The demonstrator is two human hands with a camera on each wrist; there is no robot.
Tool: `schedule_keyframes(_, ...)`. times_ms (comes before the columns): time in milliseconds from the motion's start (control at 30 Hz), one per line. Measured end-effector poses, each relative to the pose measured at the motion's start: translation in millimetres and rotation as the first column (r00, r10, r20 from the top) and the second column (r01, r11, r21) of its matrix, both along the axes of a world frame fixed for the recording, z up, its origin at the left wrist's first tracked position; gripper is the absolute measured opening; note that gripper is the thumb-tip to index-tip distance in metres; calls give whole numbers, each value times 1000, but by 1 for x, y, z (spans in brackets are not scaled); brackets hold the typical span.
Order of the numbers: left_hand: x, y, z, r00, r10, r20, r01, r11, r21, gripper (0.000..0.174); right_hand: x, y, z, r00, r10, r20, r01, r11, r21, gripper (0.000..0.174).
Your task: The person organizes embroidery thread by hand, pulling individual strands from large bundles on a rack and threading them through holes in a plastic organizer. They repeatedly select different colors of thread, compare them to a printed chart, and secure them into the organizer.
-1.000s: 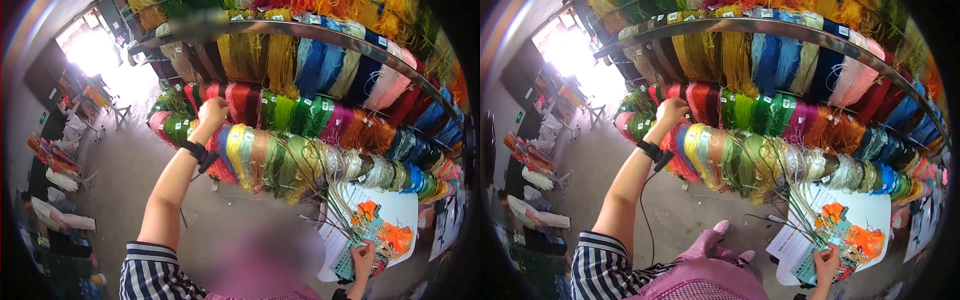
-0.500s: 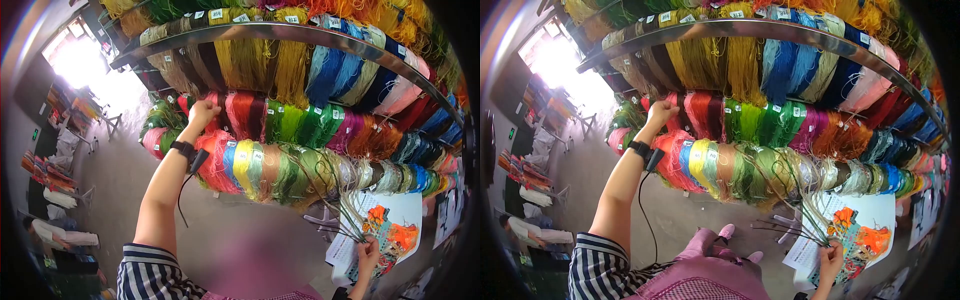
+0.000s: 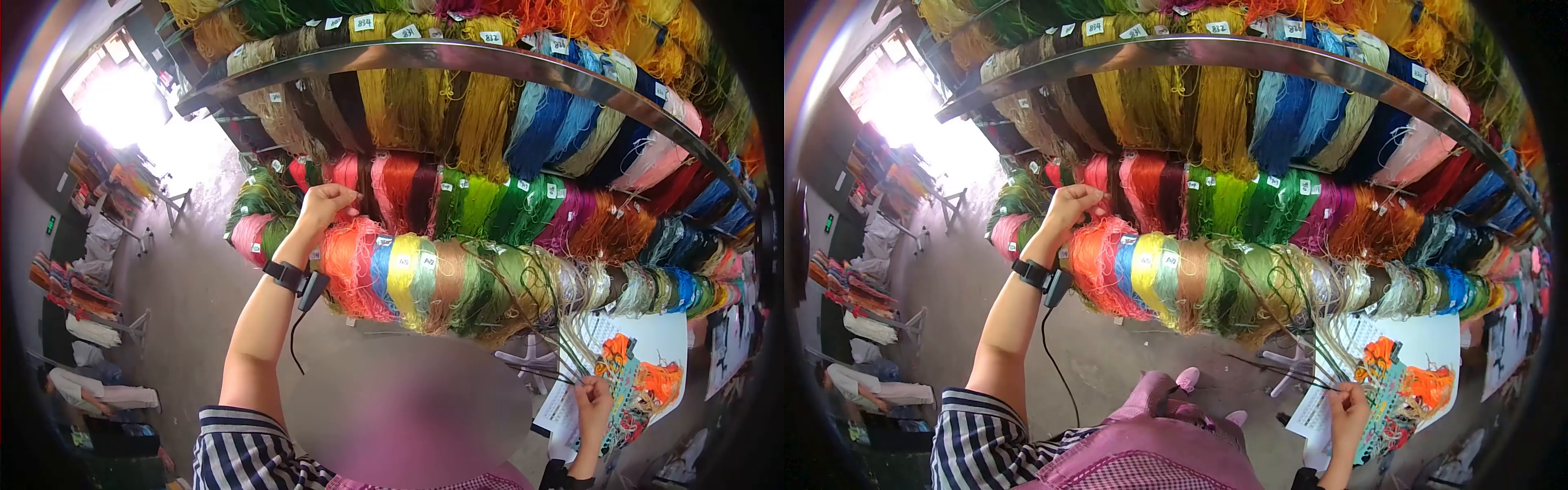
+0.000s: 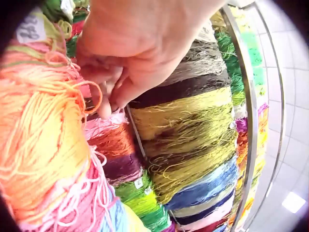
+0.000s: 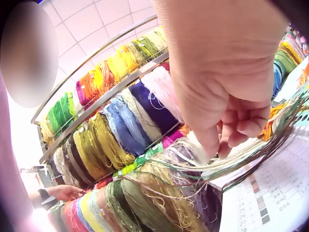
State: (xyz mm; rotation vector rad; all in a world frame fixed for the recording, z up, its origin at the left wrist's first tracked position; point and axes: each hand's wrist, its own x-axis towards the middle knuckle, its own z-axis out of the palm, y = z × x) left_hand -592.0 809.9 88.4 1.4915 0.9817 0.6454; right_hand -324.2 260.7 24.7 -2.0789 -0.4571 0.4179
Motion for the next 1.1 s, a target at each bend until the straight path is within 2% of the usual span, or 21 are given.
schedule_keyframes(67, 0, -2, -1, 999, -6, 38, 7, 999, -49, 14, -7, 17, 8, 998, 67, 13, -65, 995, -70, 11)
schedule_keyframes(200, -4, 3, -5, 996, -27, 86, 39, 989, -141, 16, -15, 37, 4, 993, 118, 20, -116, 991, -71, 14)
schedule_keyframes(333, -11, 6, -15, 998, -30, 62, 37, 992, -117, 19, -28, 64, 14, 975, 199, 99, -187, 975, -118, 15)
schedule_keyframes(400, -13, 7, -18, 999, -30, 42, 30, 999, -12, 21, -32, 74, 15, 971, 220, 92, -208, 970, -123, 15)
schedule_keyframes(433, -13, 4, -17, 999, -26, 43, 27, 1000, -13, 21, -33, 80, 16, 968, 237, 85, -225, 966, -127, 15)
schedule_keyframes(500, -13, -7, -15, 990, -7, 138, -7, 995, 96, 20, -37, 95, 19, 966, 253, 61, -247, 964, -94, 15)
schedule_keyframes(533, -14, -13, -15, 990, -6, 138, -7, 996, 94, 20, -40, 103, 21, 963, 267, 36, -264, 962, -61, 14)
schedule_keyframes(600, -17, -22, -16, 984, -93, 150, 72, 987, 140, 19, -46, 123, 27, 945, 324, 39, -323, 946, -31, 14)
schedule_keyframes(667, -22, -23, -20, 985, -137, 100, 119, 979, 166, 20, -54, 142, 34, 924, 380, 44, -380, 925, -4, 14)
schedule_keyframes(733, -22, -27, -16, 993, -109, 50, 104, 991, 81, 18, -60, 161, 42, 870, 482, 102, -483, 875, -24, 14)
schedule_keyframes(767, -19, -40, -5, 988, -155, -26, 157, 969, 192, 18, -60, 168, 43, 845, 533, -42, -533, 846, 0, 15)
schedule_keyframes(800, -12, -62, 8, 975, -193, -107, 216, 931, 293, 18, -63, 181, 47, 847, 531, -42, -531, 847, 1, 15)
schedule_keyframes(867, 3, -110, 17, 929, -330, -167, 370, 857, 360, 14, -81, 215, 59, 774, 591, -226, -499, 790, 356, 24)
schedule_keyframes(933, 14, -151, 19, 810, -531, -249, 580, 663, 473, 11, -94, 251, 50, 663, 651, -370, -411, 729, 547, 34)
schedule_keyframes(967, 16, -166, 14, 755, -593, -278, 647, 606, 464, 11, -99, 264, 61, 663, 653, -366, -413, 727, 549, 34)
schedule_keyframes(1033, 17, -172, 17, 620, -733, -281, 768, 494, 407, 12, -103, 281, 84, 375, 659, -652, -132, 734, 666, 31)
schedule_keyframes(1067, 16, -160, 22, 615, -693, -377, 788, 522, 326, 13, -97, 282, 83, 375, 660, -651, -131, 733, 668, 31)
schedule_keyframes(1100, 15, -142, 36, 594, -653, -470, 798, 552, 241, 14, -88, 281, 78, 351, 706, -616, -107, 683, 722, 28)
